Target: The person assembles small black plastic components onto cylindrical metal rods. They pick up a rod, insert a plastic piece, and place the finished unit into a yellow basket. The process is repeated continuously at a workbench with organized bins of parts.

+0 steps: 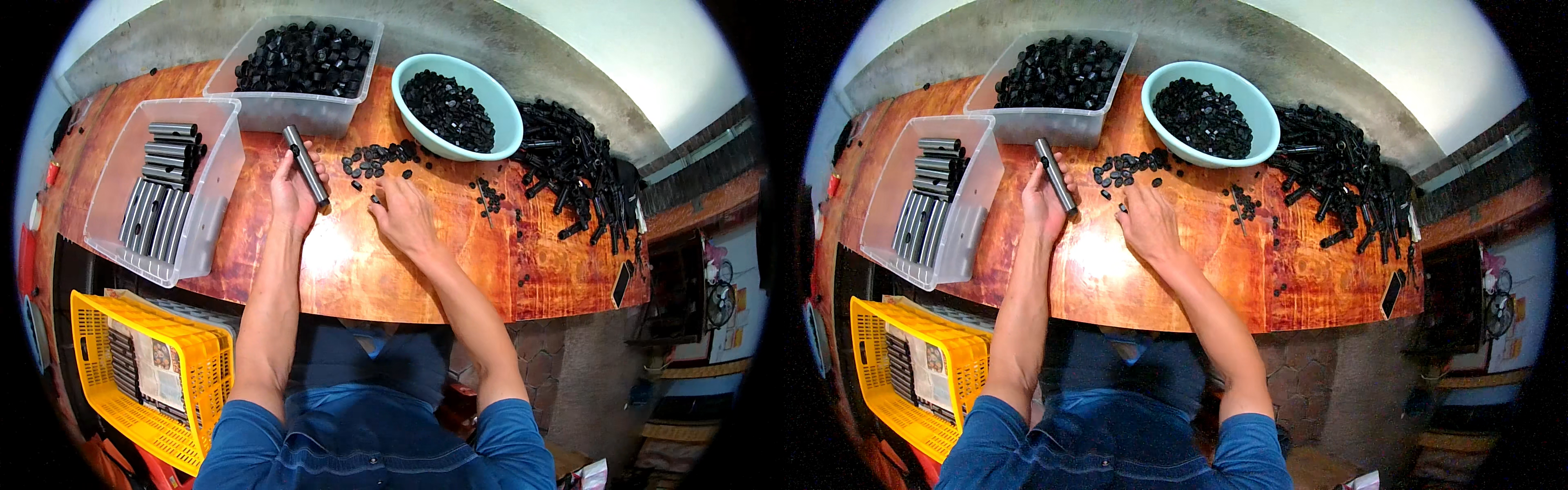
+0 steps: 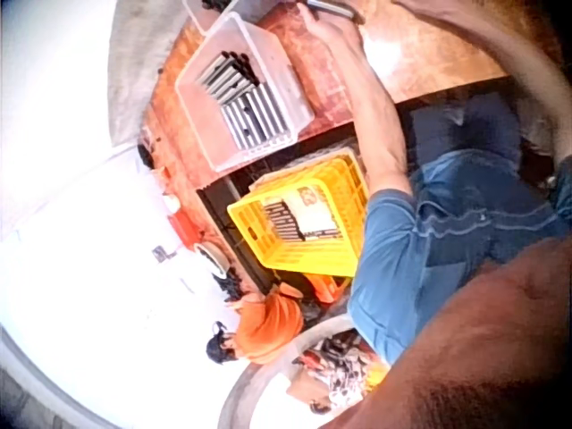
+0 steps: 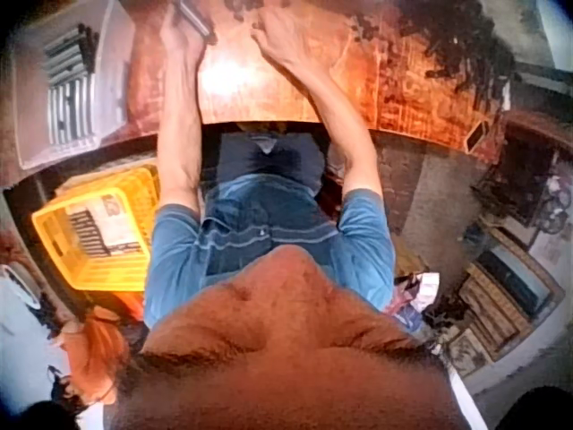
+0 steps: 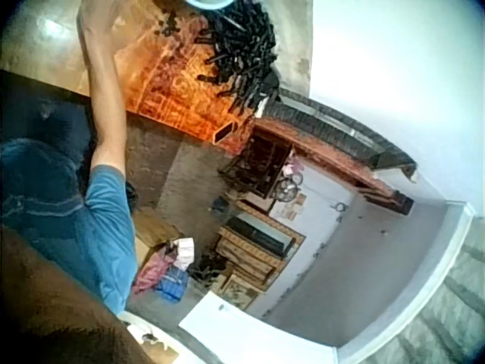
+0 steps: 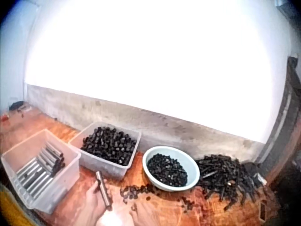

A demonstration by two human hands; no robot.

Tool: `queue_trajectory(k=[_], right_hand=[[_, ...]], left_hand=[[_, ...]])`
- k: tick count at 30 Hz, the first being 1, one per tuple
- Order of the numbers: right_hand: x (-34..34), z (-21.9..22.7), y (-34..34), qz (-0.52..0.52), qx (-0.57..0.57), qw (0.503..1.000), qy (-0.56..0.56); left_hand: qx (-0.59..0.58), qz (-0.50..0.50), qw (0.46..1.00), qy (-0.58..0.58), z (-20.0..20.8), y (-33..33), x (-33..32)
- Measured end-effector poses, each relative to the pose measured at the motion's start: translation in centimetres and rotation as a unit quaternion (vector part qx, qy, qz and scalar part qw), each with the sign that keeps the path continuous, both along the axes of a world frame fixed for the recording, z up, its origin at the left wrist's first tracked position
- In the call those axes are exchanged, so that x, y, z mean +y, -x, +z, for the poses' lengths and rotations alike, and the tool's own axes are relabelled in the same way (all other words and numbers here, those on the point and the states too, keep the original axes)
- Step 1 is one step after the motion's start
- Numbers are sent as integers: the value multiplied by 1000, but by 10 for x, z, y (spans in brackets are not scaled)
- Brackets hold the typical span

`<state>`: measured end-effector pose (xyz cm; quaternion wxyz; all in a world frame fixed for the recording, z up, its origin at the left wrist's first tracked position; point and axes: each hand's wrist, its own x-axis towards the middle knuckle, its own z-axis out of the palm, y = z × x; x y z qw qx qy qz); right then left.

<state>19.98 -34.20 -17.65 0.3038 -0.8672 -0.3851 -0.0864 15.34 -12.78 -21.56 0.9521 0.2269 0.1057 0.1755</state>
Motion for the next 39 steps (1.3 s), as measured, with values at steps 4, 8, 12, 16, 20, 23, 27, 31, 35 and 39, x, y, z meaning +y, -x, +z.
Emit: queue_trajectory(k=[4, 8, 12, 16, 20, 23, 27, 31, 35, 39], right_hand=[[8, -18, -12, 13, 88, 995, -52], [10, -19, -10, -21, 283, 924, -254], [2, -29, -17, -6, 391, 835, -387], [-3, -38, -19, 18, 420, 807, -416], [1, -41, -16, 8, 352, 856, -378], [2, -36, -11, 31, 411, 825, -387], [4, -34, -7, 67, 406, 826, -386], [1, -31, -7, 69, 409, 833, -365], [-2, -23, -2, 56, 450, 814, -363], [-2, -30, -4, 54, 438, 818, -368]], left_hand=[[-31, -107, 994, -16, 11, 4, -13], [-24, -168, 979, -110, 18, 7, -30], [44, -232, 953, -191, 16, 4, -35], [91, -214, 955, -184, 26, 2, -46], [121, -183, 958, -186, 41, 3, -57], [91, -230, 930, -271, 31, 4, -50], [108, -206, 925, -302, 26, 6, -52], [110, -182, 929, -304, 22, 4, -53], [120, -172, 932, -294, 24, 4, -56], [120, -164, 932, -299, 23, 3, -58]])
